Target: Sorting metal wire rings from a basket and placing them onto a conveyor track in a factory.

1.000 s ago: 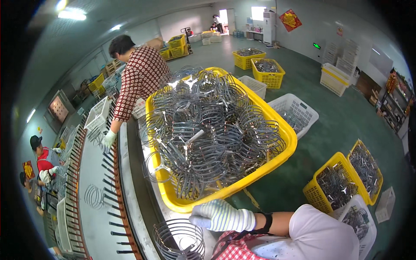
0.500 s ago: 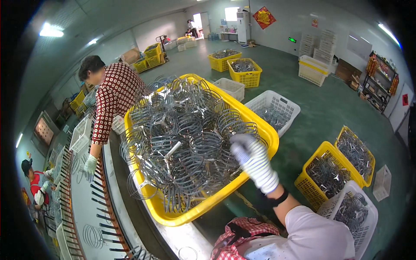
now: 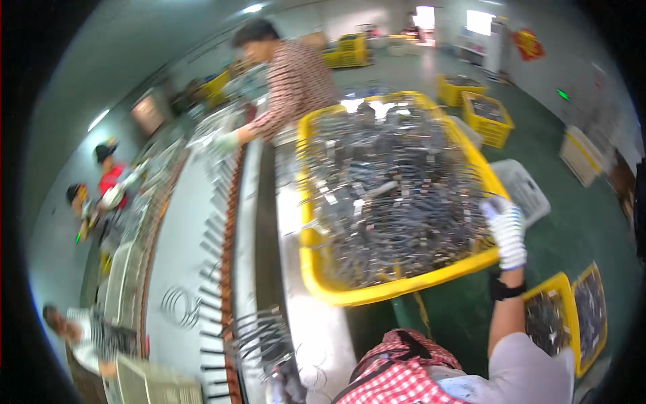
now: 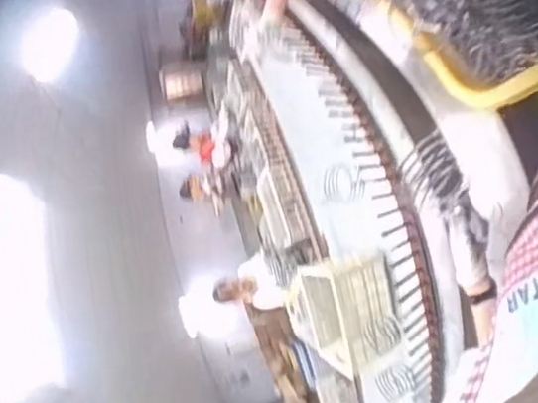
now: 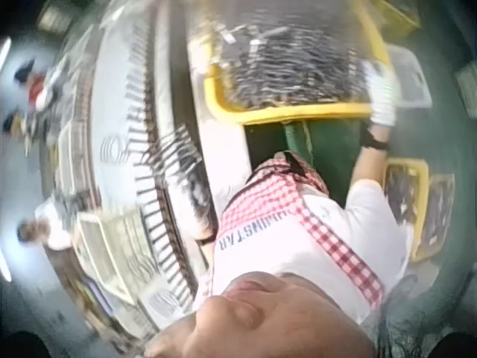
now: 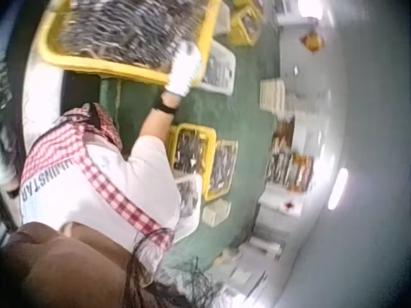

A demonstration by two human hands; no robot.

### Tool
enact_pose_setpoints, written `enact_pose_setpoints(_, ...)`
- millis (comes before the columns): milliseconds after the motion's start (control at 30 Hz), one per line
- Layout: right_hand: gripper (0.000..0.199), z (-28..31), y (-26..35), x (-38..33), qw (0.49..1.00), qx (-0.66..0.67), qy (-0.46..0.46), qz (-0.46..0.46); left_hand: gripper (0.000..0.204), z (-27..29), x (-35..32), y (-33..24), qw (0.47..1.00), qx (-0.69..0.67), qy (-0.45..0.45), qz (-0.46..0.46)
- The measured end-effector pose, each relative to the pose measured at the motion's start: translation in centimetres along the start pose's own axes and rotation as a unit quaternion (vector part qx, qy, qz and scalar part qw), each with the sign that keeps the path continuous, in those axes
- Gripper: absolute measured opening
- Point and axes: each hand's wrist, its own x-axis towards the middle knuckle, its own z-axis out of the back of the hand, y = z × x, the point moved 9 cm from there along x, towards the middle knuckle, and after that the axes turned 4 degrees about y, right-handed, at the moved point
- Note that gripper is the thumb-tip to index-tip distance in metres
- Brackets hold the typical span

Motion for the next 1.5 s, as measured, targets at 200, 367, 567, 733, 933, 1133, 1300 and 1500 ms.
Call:
enact_pose_setpoints(200, 0.033, 1.1, 0.3, 1.7, 0.995, -0.091, -0.014, 0.039, 0.035, -0.1, 0.4, 4.0, 0.961, -0.242, 0.101, 0.09)
enact_pose_setpoints(367, 0.031, 2.5, -3.2, 3.9, 0.994, 0.097, -0.048, 0.024, 0.042, 0.0, -0.2, 3.6, 0.973, -0.191, 0.051, 0.118)
enact_pose_setpoints(567, 0.027, 9.4, -1.9, 0.0, 0.971, 0.144, -0.175, 0.078, 0.038, 1.5, 4.8, 4.7, 0.978, -0.175, 0.043, 0.104)
enact_pose_setpoints(733, 0.024, 8.7, -1.0, -3.1, 0.915, 0.382, -0.099, 0.082, 0.019, 11.5, 14.7, 7.0, 0.976, -0.168, -0.095, -0.099)
enact_pose_setpoints(933, 0.016, 6.3, 2.8, -5.5, 0.887, 0.455, -0.025, 0.075, 0.028, 26.0, 22.1, 3.4, 0.868, 0.172, -0.35, -0.308)
enact_pose_setpoints(1133, 0.016, 5.5, 5.4, -7.4, 0.895, 0.441, 0.003, 0.07, 0.033, 25.6, 24.7, 3.3, 0.868, 0.281, -0.353, -0.206)
enact_pose_setpoints(1300, 0.018, 0.2, 11.0, -8.2, 0.894, 0.438, 0.083, 0.04, 0.025, 23.3, 26.4, 3.3, 0.777, 0.449, -0.309, -0.314)
enact_pose_setpoints(1500, 0.02, -0.2, 13.6, -9.7, 0.905, 0.409, 0.074, 0.085, 0.02, 20.2, 30.5, 0.2, 0.887, 0.207, -0.381, -0.156)
